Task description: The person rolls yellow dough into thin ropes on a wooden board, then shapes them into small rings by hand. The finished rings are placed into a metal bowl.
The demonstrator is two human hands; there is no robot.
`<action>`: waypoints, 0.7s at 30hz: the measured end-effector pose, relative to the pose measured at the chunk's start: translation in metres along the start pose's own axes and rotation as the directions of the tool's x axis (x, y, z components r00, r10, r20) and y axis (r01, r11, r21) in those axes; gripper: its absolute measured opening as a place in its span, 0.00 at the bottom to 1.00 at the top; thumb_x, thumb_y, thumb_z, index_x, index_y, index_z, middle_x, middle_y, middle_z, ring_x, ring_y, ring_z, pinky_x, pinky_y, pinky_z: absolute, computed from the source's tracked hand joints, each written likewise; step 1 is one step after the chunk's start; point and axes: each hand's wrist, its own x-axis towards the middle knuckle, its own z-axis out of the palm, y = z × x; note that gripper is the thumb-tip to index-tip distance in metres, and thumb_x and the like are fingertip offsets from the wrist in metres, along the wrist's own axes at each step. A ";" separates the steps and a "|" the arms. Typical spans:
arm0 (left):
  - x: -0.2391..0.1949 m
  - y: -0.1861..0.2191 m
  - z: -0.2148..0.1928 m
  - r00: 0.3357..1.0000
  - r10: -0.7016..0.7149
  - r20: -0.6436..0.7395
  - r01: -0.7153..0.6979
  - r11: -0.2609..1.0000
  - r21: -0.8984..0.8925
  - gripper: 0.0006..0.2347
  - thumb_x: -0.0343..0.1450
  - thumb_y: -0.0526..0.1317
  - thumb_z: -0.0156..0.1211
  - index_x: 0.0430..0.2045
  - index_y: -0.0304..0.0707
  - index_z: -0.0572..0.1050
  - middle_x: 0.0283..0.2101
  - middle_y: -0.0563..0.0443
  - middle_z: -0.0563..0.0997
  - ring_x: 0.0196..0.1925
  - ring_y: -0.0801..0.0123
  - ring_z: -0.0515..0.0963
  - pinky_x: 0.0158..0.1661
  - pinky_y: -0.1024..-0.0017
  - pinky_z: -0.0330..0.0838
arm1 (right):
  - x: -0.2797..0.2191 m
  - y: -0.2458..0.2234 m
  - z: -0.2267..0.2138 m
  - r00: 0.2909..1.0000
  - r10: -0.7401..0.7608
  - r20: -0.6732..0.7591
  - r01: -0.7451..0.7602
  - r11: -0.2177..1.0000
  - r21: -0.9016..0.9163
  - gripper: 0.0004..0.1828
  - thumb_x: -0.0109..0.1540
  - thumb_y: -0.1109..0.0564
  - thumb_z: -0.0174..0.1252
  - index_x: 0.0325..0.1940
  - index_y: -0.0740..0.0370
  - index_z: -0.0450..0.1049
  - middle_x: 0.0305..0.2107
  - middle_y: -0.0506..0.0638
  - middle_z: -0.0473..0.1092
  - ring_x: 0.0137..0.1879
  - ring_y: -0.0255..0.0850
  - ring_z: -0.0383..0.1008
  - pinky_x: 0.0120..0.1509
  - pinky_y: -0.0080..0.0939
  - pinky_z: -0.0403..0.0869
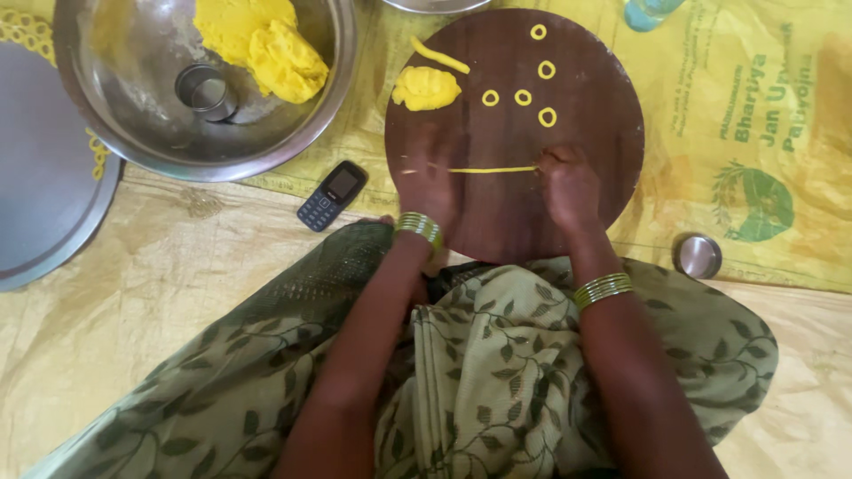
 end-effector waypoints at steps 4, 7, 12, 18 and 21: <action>-0.010 0.036 0.054 0.981 0.194 0.028 -0.189 0.973 -0.130 0.16 0.74 0.41 0.52 0.58 0.47 0.71 0.53 0.40 0.81 0.54 0.43 0.80 0.62 0.50 0.67 | 0.002 -0.007 -0.007 0.999 -0.027 -0.037 0.028 1.000 0.014 0.10 0.57 0.63 0.65 0.43 0.60 0.80 0.45 0.52 0.76 0.53 0.52 0.75 0.51 0.51 0.76; -0.019 0.064 0.090 0.986 0.161 0.047 -0.052 0.559 -0.827 0.12 0.74 0.41 0.53 0.49 0.41 0.76 0.40 0.45 0.86 0.44 0.55 0.88 0.48 0.61 0.80 | 0.007 -0.010 -0.023 0.995 0.071 0.074 -0.082 0.985 0.153 0.07 0.59 0.61 0.66 0.41 0.59 0.81 0.39 0.56 0.76 0.48 0.54 0.76 0.51 0.52 0.75; -0.008 0.073 0.102 0.733 0.021 0.680 0.628 -0.406 -0.664 0.12 0.78 0.46 0.49 0.45 0.38 0.75 0.39 0.47 0.84 0.38 0.63 0.83 0.40 0.66 0.78 | 0.003 -0.017 -0.041 0.906 0.191 0.379 -0.306 0.912 0.272 0.09 0.61 0.56 0.67 0.45 0.56 0.83 0.35 0.58 0.79 0.39 0.49 0.81 0.46 0.47 0.77; 0.005 0.070 0.057 0.750 -0.177 0.637 0.430 -0.601 -0.673 0.12 0.77 0.43 0.50 0.46 0.36 0.78 0.41 0.48 0.85 0.35 0.67 0.78 0.38 0.67 0.78 | -0.002 -0.021 -0.043 0.905 0.160 0.394 -0.326 0.856 0.401 0.14 0.59 0.54 0.67 0.48 0.56 0.82 0.38 0.55 0.80 0.41 0.44 0.84 0.47 0.43 0.78; 0.017 0.070 0.029 0.782 -0.181 0.597 0.387 -0.610 -0.692 0.12 0.77 0.42 0.52 0.49 0.37 0.76 0.44 0.50 0.84 0.44 0.67 0.82 0.44 0.67 0.78 | 0.001 -0.003 -0.035 0.948 0.220 0.228 -0.301 0.847 0.437 0.18 0.60 0.55 0.65 0.54 0.58 0.79 0.43 0.58 0.79 0.47 0.44 0.82 0.50 0.43 0.78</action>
